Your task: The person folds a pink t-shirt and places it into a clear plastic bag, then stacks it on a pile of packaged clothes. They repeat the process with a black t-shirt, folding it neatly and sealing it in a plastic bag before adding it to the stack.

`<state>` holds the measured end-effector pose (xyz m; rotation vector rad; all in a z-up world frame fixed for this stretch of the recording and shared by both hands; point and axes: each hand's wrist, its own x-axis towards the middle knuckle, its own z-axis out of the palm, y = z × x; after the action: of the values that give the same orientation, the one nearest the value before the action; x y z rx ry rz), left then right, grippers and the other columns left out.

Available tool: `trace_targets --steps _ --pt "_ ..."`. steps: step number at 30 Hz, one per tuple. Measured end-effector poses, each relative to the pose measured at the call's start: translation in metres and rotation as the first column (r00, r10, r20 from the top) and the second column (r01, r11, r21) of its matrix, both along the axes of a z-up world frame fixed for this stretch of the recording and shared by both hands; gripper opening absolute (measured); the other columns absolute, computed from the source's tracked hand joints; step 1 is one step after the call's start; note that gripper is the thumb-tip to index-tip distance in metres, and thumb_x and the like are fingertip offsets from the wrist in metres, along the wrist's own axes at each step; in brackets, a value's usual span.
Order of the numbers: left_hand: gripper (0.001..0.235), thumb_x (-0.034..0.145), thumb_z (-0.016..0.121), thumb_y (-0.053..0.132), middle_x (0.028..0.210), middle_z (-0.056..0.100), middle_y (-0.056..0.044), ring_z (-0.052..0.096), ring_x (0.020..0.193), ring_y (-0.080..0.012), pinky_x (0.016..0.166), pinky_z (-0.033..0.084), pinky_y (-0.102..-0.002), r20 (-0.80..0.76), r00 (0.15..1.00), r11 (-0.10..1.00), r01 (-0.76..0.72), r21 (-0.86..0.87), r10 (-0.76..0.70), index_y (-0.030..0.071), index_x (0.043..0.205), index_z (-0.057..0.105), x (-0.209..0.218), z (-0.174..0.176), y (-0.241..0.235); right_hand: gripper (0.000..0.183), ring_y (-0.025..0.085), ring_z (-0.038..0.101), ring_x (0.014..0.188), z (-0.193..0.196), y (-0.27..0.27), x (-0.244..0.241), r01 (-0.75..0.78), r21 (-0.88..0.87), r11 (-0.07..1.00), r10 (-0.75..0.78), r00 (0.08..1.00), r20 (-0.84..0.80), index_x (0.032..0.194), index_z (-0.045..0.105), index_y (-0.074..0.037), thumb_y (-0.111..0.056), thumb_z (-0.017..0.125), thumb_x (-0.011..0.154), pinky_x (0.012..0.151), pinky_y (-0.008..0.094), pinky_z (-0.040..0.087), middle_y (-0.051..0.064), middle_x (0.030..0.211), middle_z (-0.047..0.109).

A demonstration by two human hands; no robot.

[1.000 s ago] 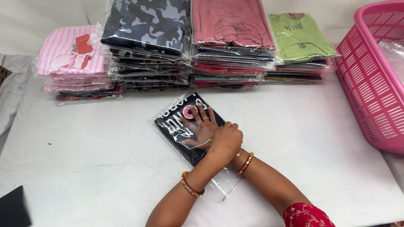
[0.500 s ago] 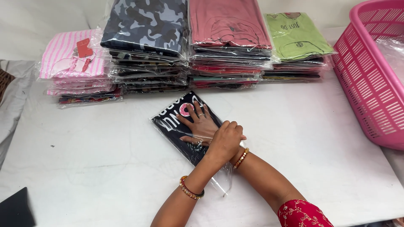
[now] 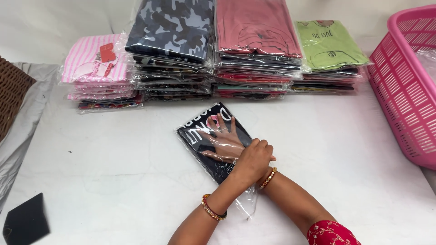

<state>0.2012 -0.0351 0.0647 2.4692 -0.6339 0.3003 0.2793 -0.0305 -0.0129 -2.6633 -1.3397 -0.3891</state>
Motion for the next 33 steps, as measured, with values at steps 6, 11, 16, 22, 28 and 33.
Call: trace_targets --steps 6,11,16,22,28,33 --pt "0.018 0.085 0.075 0.016 0.094 0.066 -0.014 0.059 0.098 -0.0309 0.087 0.052 -0.04 -0.008 1.0 1.0 0.001 -0.023 -0.001 -0.001 0.088 0.068 0.005 -0.001 0.005 0.086 0.047 0.004 0.156 0.013 0.003 0.004 0.051 -0.077 0.996 -0.062 0.988 -0.142 0.16 0.027 -0.034 -0.079 0.045 0.089 0.111 0.082 0.003 0.018 0.169 0.015" --pt "0.023 0.082 0.075 0.02 0.101 0.066 -0.011 0.059 0.101 -0.0299 0.09 0.049 -0.044 0.021 1.0 0.986 -0.007 -0.168 0.011 0.005 0.1 0.07 -0.001 0.036 0.029 0.078 0.048 0.007 0.149 0.003 -0.008 -0.004 0.012 0.043 0.999 -0.01 1.0 -0.026 0.156 0.032 -0.036 -0.072 0.047 0.088 0.104 0.084 0.004 0.015 0.165 0.023" --pt "0.033 0.093 0.067 0.032 0.124 0.066 -0.006 0.056 0.124 -0.0289 0.11 0.041 -0.047 0.003 0.957 0.95 -0.289 -0.117 0.292 0.014 0.121 0.069 0.002 0.003 0.121 0.056 0.036 0.013 0.154 0.041 -0.053 -0.051 -0.015 -0.202 0.979 -0.028 0.978 -0.208 0.161 0.038 -0.034 -0.051 0.044 0.108 0.118 0.079 0.005 0.012 0.165 0.027" --pt "0.065 0.087 0.066 0.055 0.16 0.034 -0.004 0.018 0.151 -0.0301 0.118 0.006 -0.063 -0.29 0.852 0.891 -0.365 0.269 0.436 0.032 0.146 0.05 0.0 -0.022 0.161 0.056 0.036 0.015 0.154 0.062 -0.114 -0.092 -0.172 -0.109 0.979 0.133 0.947 -0.293 0.149 0.049 -0.025 -0.044 0.052 0.096 0.116 0.068 0.008 0.009 0.165 0.031" --pt "0.069 0.088 0.062 0.056 0.165 0.025 -0.003 0.008 0.155 -0.0289 0.117 -0.002 -0.068 -0.325 0.837 0.876 -0.322 0.359 0.441 0.036 0.151 0.045 -0.002 -0.017 0.156 0.054 0.029 0.018 0.155 0.052 -0.15 -0.1 -0.183 -0.087 0.979 0.143 0.929 -0.341 0.149 0.048 -0.019 -0.04 0.055 0.1 0.124 0.058 0.012 0.005 0.162 0.036" --pt "0.056 0.099 0.053 0.052 0.164 0.036 0.0 0.018 0.158 -0.0259 0.124 0.003 -0.066 -0.177 0.876 0.878 -0.394 0.272 0.448 0.032 0.151 0.049 -0.004 -0.014 0.14 0.069 0.031 0.018 0.157 0.062 -0.117 -0.097 -0.142 0.175 0.974 0.203 0.89 -0.408 0.157 0.038 -0.008 -0.036 0.056 0.098 0.128 0.054 0.013 0.014 0.166 0.032"
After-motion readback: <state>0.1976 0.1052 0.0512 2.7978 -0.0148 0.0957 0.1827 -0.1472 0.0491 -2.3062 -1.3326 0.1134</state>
